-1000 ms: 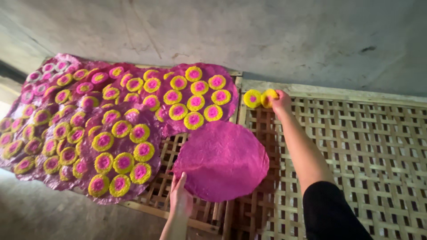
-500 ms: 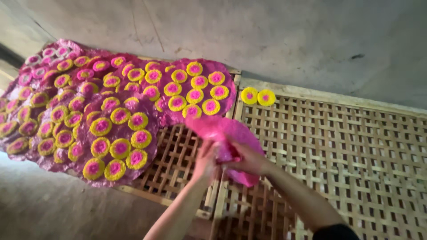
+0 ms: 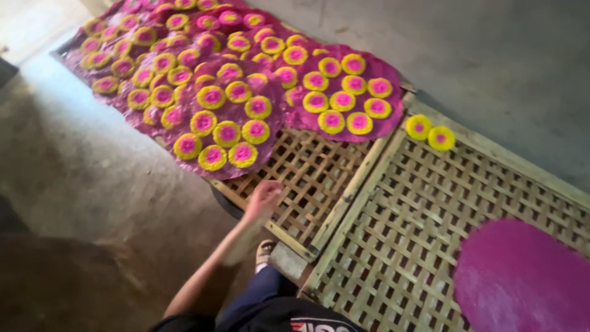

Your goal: The person arranges yellow and pink circular decorative items onto a woven bamboo tray. They pick up the items from a pile on a pink sheet and place them in neat rows on the tray.

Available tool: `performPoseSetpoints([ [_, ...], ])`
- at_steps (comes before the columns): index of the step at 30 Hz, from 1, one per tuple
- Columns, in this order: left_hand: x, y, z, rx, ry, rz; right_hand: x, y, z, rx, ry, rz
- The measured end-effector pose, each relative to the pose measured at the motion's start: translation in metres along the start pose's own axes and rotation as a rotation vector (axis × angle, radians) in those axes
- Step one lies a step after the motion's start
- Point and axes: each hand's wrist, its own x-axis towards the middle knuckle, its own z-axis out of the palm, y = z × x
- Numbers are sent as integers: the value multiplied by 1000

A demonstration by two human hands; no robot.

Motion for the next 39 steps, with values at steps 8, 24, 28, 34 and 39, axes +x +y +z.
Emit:
performPoseSetpoints([
  [8, 70, 57, -199, 851, 678, 324, -40, -39, 63, -276, 113, -311],
  [24, 84, 128, -279, 1023, 574, 220, -43, -136, 699, -580, -452, -595],
  [28, 79, 152, -272, 924, 626, 207, -66, -132, 693, -546, -372, -571],
  [34, 114, 190, -275, 696, 563, 408, -23, -154, 668, -308, -279, -716],
  [39, 182, 188, -283, 937, 543, 409, 19, -138, 683, -614, -424, -522],
])
